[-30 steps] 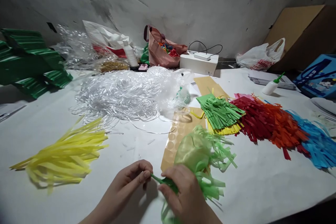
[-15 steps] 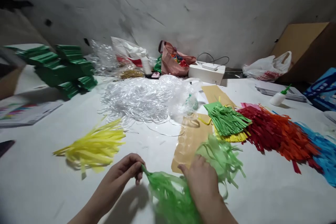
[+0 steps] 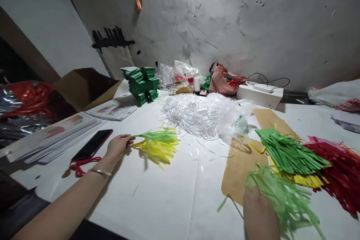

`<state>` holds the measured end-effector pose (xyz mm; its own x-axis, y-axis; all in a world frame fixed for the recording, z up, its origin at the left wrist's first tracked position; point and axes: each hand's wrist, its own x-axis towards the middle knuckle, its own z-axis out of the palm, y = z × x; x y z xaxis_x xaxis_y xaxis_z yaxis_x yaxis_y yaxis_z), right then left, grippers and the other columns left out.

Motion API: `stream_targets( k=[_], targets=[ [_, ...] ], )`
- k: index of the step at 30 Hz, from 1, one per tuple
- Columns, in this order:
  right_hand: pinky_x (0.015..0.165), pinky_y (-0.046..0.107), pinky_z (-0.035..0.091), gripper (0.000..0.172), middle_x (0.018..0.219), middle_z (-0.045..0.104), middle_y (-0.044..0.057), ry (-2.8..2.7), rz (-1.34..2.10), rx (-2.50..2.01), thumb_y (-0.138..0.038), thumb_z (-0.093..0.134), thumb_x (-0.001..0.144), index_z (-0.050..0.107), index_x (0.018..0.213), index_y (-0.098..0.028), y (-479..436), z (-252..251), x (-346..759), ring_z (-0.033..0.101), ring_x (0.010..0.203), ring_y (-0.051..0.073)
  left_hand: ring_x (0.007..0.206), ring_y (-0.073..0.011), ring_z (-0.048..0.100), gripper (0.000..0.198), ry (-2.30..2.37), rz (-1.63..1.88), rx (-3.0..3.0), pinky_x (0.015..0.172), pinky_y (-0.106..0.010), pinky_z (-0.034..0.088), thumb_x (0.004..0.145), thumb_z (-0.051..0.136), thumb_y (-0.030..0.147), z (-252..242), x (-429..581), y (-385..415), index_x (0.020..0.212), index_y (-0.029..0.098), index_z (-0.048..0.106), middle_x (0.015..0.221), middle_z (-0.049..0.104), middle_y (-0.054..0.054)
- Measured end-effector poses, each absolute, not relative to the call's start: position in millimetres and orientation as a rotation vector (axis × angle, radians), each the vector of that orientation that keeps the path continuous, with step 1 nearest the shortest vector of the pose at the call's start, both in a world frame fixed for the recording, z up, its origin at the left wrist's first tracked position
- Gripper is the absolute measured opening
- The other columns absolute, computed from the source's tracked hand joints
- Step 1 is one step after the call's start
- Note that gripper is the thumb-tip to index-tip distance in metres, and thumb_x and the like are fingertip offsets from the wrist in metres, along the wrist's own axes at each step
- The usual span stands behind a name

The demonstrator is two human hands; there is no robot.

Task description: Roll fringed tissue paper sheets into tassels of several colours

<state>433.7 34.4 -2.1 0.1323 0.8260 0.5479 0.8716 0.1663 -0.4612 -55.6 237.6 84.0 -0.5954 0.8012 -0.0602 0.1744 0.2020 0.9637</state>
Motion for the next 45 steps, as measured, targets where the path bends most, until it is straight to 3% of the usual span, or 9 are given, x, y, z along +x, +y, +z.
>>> stream_targets(
  k=[5,9,11,16,20,24,32,38,45],
  targets=[
    [0.04,0.038,0.028,0.03,0.058,0.053,0.005,-1.803,-0.348,-1.671,-0.008,0.045,0.082,0.053,0.061,-0.028,28,0,446,0.052,0.043,0.023,0.105,-0.0249,0.064,0.032,2.043,1.558,1.181,0.089,-0.047,0.056,0.095,0.064,0.03,91,-56,215,0.123,0.015,0.059,0.127,0.061,-0.011],
    [0.051,0.041,0.049,0.029,0.071,0.066,0.007,-1.929,-0.69,-1.573,-0.003,0.042,0.084,0.062,0.076,-0.023,20,19,431,0.064,0.056,0.026,0.117,-0.0305,0.06,0.036,1.813,1.599,1.687,0.101,-0.05,0.051,0.085,0.066,0.03,93,-5,168,0.117,0.016,0.06,0.138,0.054,-0.015],
    [0.07,0.043,0.058,0.032,0.092,0.073,0.012,-1.958,-0.682,-1.562,0.0,0.042,0.085,0.067,0.092,-0.018,19,27,411,0.07,0.079,0.028,0.116,-0.0267,0.064,0.03,1.447,1.42,2.045,0.103,-0.041,0.053,0.08,0.071,0.026,88,43,136,0.109,0.024,0.065,0.121,0.069,-0.007],
    [0.096,0.033,0.056,0.024,0.109,0.076,0.01,-2.198,-0.529,-1.271,-0.013,0.052,0.093,0.068,0.111,-0.015,16,15,369,0.07,0.101,0.021,0.143,-0.0266,0.044,0.074,0.158,0.377,2.954,0.12,-0.042,0.037,0.083,0.071,0.015,71,160,71,0.149,0.019,0.039,0.155,0.049,-0.013],
    [0.1,0.036,0.055,0.02,0.095,0.077,0.01,-2.27,-0.487,-1.219,-0.011,0.052,0.092,0.071,0.096,-0.015,-7,1,372,0.072,0.094,0.022,0.143,-0.0341,0.044,0.082,0.227,0.012,2.907,0.115,-0.05,0.042,0.085,0.073,0.035,57,201,69,0.154,0.015,0.034,0.159,0.041,-0.016],
    [0.104,0.041,0.052,0.029,0.109,0.075,0.015,-2.27,-0.565,-1.235,-0.003,0.048,0.088,0.07,0.105,-0.007,-30,3,388,0.069,0.107,0.026,0.14,-0.0444,0.045,0.092,0.488,-0.121,2.92,0.109,-0.063,0.042,0.077,0.076,0.057,44,199,80,0.151,0.014,0.042,0.155,0.044,-0.022],
    [0.107,0.042,0.051,0.031,0.123,0.072,0.015,-2.343,-0.421,-1.272,-0.007,0.051,0.091,0.067,0.117,-0.008,-37,15,396,0.066,0.118,0.025,0.124,-0.0411,0.06,0.051,0.952,0.392,3.209,0.11,-0.064,0.028,0.085,0.068,0.039,15,151,66,0.128,0.014,0.064,0.138,0.064,-0.022],
    [0.109,0.042,0.05,0.025,0.122,0.072,0.014,-2.389,-0.271,-1.155,-0.008,0.052,0.092,0.068,0.112,-0.01,-34,21,401,0.066,0.118,0.025,0.116,-0.0357,0.064,0.04,1.1,0.603,3.185,0.097,-0.048,0.046,0.086,0.065,0.027,30,123,33,0.124,0.015,0.064,0.14,0.062,-0.02],
    [0.113,0.034,0.046,0.036,0.13,0.069,0.015,-2.441,-0.077,-1.198,-0.015,0.048,0.096,0.061,0.129,-0.006,-38,26,401,0.058,0.129,0.02,0.144,-0.0282,0.042,0.053,0.187,0.643,3.039,0.116,-0.038,0.039,0.093,0.062,0.013,27,187,11,0.144,0.011,0.049,0.142,0.062,-0.014]
  ],
)
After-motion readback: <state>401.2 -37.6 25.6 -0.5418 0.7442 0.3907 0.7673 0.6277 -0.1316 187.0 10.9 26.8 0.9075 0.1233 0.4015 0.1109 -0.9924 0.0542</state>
